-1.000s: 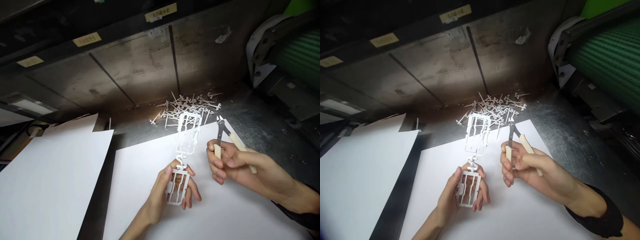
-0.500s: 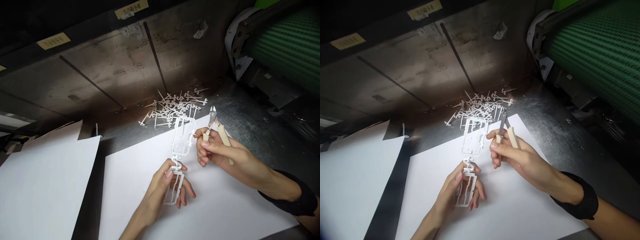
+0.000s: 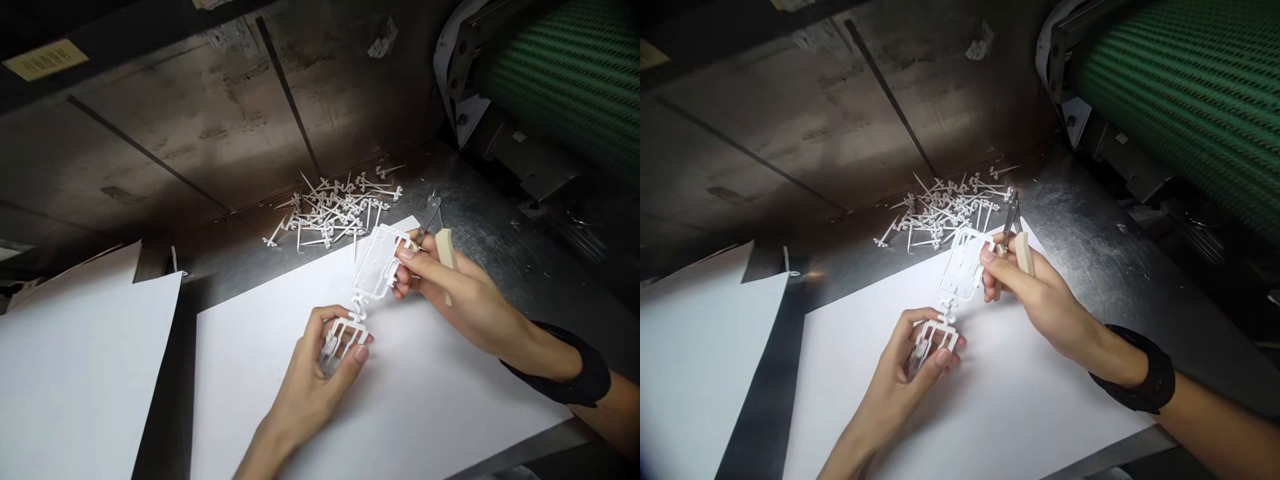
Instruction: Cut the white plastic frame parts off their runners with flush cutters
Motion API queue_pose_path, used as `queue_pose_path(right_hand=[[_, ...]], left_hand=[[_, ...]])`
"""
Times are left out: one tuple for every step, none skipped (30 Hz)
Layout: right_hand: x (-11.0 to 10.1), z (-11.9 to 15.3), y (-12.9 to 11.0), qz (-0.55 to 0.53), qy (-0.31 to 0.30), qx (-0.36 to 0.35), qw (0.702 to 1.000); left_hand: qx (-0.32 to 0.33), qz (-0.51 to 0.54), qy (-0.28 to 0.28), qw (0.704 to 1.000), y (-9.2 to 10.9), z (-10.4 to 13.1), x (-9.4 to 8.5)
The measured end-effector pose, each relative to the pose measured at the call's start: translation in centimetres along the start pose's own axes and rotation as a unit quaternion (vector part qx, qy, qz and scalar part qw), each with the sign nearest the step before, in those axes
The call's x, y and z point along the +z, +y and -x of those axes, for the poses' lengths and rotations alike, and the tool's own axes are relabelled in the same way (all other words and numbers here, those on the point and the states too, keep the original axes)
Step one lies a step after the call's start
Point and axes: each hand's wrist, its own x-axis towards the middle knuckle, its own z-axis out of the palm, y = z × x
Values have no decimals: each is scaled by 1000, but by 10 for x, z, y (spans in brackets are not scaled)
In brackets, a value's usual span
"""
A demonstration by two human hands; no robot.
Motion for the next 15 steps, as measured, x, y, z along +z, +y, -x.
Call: queue_pose_path(right_hand=[[0, -1, 1, -3, 9, 2, 1000], [-1, -2, 1, -6, 14, 7, 1000], [-1, -3, 2, -11, 18, 13, 1000], [-1, -4, 2, -15, 19, 16, 1000], [-1, -5, 3, -17, 19, 17, 1000], [-1, -5, 4, -15, 18, 15, 1000], [-1, -5, 4, -9, 16, 12, 1000], [-1, -4, 5, -1, 13, 9, 1000], [-1, -4, 4, 5, 8, 6, 1000], [0, -3, 3, 7, 1, 3, 1000], [0, -2, 2, 3, -5, 1, 1000], [0, -1, 1, -5, -8, -2, 1000], [0, -1, -1, -15, -6, -5, 1000], [0, -1, -2, -25, 2, -6, 1000], [0, -1, -4, -31, 14, -6, 999]], left_hand=[[27, -65, 42, 997, -4, -1, 0], [55, -124, 74, 988, -8, -2, 0], [81, -171, 93, 978, -12, -2, 0], [102, -202, 106, 968, -16, -3, 0], [117, -220, 116, 962, -19, -3, 0], [128, -227, 123, 957, -20, -3, 1], [136, -230, 126, 955, -20, -3, 1], [141, -232, 131, 953, -19, -3, 2], [145, -233, 138, 952, -17, -2, 3], [148, -231, 147, 950, -14, -2, 3], [148, -222, 163, 950, -11, -2, 4], [142, -205, 182, 951, -7, -2, 4], [131, -174, 203, 955, -4, -2, 3], [119, -126, 219, 960, -2, -2, 2], [104, -61, 228, 966, 0, -3, 0]])
